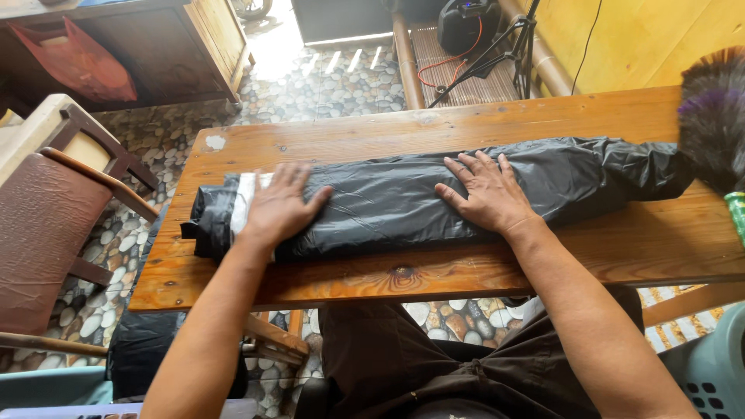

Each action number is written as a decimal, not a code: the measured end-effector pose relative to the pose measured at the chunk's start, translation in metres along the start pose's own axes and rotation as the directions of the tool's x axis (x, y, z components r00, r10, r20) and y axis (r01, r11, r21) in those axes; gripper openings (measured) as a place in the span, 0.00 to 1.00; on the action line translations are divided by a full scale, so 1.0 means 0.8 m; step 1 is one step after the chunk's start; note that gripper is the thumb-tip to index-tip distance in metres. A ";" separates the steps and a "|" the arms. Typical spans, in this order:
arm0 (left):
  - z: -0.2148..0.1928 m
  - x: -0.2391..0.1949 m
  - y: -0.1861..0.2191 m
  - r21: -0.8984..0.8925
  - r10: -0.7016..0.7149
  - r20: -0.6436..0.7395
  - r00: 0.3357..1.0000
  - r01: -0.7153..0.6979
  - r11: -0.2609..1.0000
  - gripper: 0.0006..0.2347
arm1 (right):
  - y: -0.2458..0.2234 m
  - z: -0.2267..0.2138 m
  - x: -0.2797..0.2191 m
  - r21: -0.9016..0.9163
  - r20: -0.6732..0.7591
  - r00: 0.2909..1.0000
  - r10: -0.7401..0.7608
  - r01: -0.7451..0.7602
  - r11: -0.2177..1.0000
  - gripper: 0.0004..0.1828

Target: The person takes a black plastic bag from a basket and places it on a wooden table. They fold the bag in half lengthwise, smooth it out, and then fold it again into a smaller rectangular shape. The person uses a brush to smooth the bag during the process.

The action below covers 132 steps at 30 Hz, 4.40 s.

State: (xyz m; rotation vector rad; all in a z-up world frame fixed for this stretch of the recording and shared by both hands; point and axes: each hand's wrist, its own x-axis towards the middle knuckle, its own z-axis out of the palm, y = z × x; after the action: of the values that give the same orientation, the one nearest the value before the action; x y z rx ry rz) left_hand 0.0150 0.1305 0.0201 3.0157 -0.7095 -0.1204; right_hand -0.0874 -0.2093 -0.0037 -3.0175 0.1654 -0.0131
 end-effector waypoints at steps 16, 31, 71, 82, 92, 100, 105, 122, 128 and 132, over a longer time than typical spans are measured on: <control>0.017 0.015 -0.073 -0.204 -0.035 -0.198 0.980 -0.006 0.979 0.37 | 0.014 -0.003 0.004 -0.009 0.008 0.999 0.050 -0.050 0.999 0.40; 0.077 0.017 -0.142 -0.343 -0.457 -0.238 0.857 0.367 0.865 0.41 | 0.048 -0.003 0.009 0.001 0.014 0.990 0.139 -0.139 0.990 0.43; 0.011 0.114 0.132 -0.090 0.115 -0.047 0.992 -0.119 0.989 0.36 | 0.213 0.003 0.022 -0.034 -0.248 0.950 0.191 -0.206 0.978 0.35; 0.058 0.137 0.119 -0.142 0.056 -0.149 0.987 -0.077 0.987 0.30 | 0.284 -0.110 -0.104 0.017 -0.357 0.718 0.598 -0.635 0.772 0.27; 0.062 0.136 0.109 -0.165 0.071 -0.172 0.983 -0.100 0.981 0.29 | 0.342 -0.061 -0.157 0.086 -0.026 0.582 0.813 -0.809 0.582 0.34; 0.066 0.140 0.107 -0.191 0.062 -0.168 0.984 -0.095 0.977 0.28 | 0.132 -0.097 -0.157 0.171 -0.238 0.749 0.618 -0.594 0.786 0.30; 0.066 0.142 0.109 -0.176 0.067 -0.156 0.986 -0.095 0.980 0.27 | -0.007 -0.045 -0.234 0.281 -0.148 0.978 0.144 -0.098 0.955 0.40; 0.068 0.138 0.113 -0.122 0.079 -0.209 0.975 -0.106 0.987 0.26 | 0.042 -0.045 -0.279 -0.456 -0.230 0.964 -0.131 0.012 0.890 0.38; 0.080 0.145 0.109 -0.123 0.059 -0.180 0.982 -0.082 0.989 0.30 | 0.188 -0.047 -0.240 -0.435 -0.118 0.945 0.307 -0.327 0.839 0.34; 0.080 0.145 0.108 -0.131 0.060 -0.206 0.977 -0.089 0.987 0.30 | 0.357 -0.047 -0.216 -0.387 -0.170 0.896 0.410 -0.443 0.808 0.37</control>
State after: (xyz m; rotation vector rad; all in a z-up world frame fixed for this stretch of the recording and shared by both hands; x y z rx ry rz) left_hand 0.0751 0.0000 -0.0463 2.8119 -0.7588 0.1315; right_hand -0.2910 -0.4766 -0.0009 -3.3152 0.9763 -0.0622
